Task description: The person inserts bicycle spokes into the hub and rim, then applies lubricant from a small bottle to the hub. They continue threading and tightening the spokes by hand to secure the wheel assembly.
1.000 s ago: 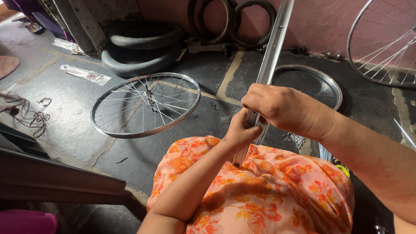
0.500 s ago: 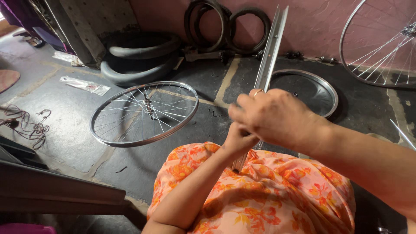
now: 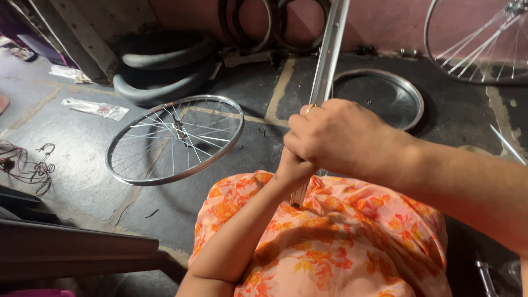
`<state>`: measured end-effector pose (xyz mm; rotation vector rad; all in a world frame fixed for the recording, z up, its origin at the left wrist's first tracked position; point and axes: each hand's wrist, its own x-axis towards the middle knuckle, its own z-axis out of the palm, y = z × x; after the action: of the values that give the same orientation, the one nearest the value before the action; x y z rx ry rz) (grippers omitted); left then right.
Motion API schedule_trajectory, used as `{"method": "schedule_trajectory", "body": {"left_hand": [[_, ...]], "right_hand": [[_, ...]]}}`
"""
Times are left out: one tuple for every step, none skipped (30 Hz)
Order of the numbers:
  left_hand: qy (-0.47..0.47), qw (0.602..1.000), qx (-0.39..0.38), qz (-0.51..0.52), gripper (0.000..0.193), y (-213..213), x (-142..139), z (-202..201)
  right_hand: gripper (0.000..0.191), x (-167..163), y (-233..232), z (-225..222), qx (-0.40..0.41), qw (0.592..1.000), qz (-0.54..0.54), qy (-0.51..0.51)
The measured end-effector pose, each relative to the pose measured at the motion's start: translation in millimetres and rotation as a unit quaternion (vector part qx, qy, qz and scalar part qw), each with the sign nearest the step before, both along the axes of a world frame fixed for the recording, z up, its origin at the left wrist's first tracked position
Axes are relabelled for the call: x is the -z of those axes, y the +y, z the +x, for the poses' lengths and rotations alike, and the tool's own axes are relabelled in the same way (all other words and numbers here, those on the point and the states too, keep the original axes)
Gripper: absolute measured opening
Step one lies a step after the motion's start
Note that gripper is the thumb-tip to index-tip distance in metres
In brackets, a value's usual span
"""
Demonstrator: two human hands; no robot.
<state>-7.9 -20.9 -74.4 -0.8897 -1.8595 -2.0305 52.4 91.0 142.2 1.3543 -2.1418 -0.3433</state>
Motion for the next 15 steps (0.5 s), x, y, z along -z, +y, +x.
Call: {"method": "schedule_trajectory", "body": {"left_hand": [[-0.025, 0.999, 0.01, 0.017, 0.018, 1.2, -3.6, 1.9], [-0.018, 1.0, 0.011, 0.018, 0.018, 0.9, -6.8, 3.5], [-0.012, 1.0, 0.013, 0.02, 0.019, 0.5, -9.1, 4.7], [-0.006, 1.0, 0.015, 0.022, 0.019, 1.7, -10.0, 6.4], [-0.022, 1.0, 0.013, 0.015, 0.017, 3.8, -9.8, 7.7], [-0.037, 0.999, 0.01, 0.007, 0.015, 4.2, -8.9, 7.8], [-0.053, 0.999, 0.006, -0.002, 0.013, 3.9, -7.2, 8.2], [-0.047, 0.999, 0.006, -0.004, 0.013, 3.1, -5.3, 7.9], [-0.044, 0.999, 0.006, -0.006, 0.013, 1.9, -3.6, 7.3], [-0.043, 0.999, 0.006, -0.008, 0.013, 1.1, -1.6, 7.5], [-0.039, 0.999, 0.016, 0.003, 0.012, 0.6, -0.4, 8.6], [-0.034, 0.999, 0.025, 0.015, 0.011, -0.2, -0.2, 9.2], [-0.029, 0.999, 0.034, 0.027, 0.01, -0.5, -0.9, 9.8], [-0.033, 0.999, 0.029, 0.019, 0.012, -1.4, -2.0, 10.9], [-0.038, 0.999, 0.024, 0.012, 0.015, -3.1, -3.7, 11.9]], "right_hand": [[0.005, 0.1, -1.1, -0.5, 0.015, 1.0, 0.011, 0.004], [0.006, 0.7, -2.5, -2.3, 0.032, 0.999, 0.022, 0.011], [0.006, 2.4, -5.3, -5.5, 0.047, 0.998, 0.027, 0.014], [0.006, 4.8, -9.3, -9.3, 0.062, 0.997, 0.032, 0.017], [0.006, 7.0, -11.4, -11.8, 0.076, 0.996, 0.037, 0.019], [0.007, 8.5, -12.3, -13.8, 0.102, 0.993, 0.052, 0.012], [0.007, 9.8, -13.9, -15.2, 0.128, 0.99, 0.065, 0.005], [0.008, 10.7, -15.5, -15.6, 0.151, 0.985, 0.078, -0.003], [0.013, 10.8, -15.9, -14.2, 0.14, 0.987, 0.074, 0.003], [0.018, 10.1, -15.1, -11.8, 0.129, 0.989, 0.069, 0.008], [0.024, 8.4, -13.9, -8.9, 0.119, 0.991, 0.065, 0.013], [0.018, 5.4, -11.1, -5.9, 0.094, 0.994, 0.052, 0.01], [0.012, 1.5, -6.2, -2.4, 0.07, 0.997, 0.038, 0.007], [0.007, -1.9, -2.7, 0.4, 0.045, 0.999, 0.025, 0.003], [0.007, -4.8, -0.6, 1.7, 0.042, 0.998, 0.034, -0.011]]}}
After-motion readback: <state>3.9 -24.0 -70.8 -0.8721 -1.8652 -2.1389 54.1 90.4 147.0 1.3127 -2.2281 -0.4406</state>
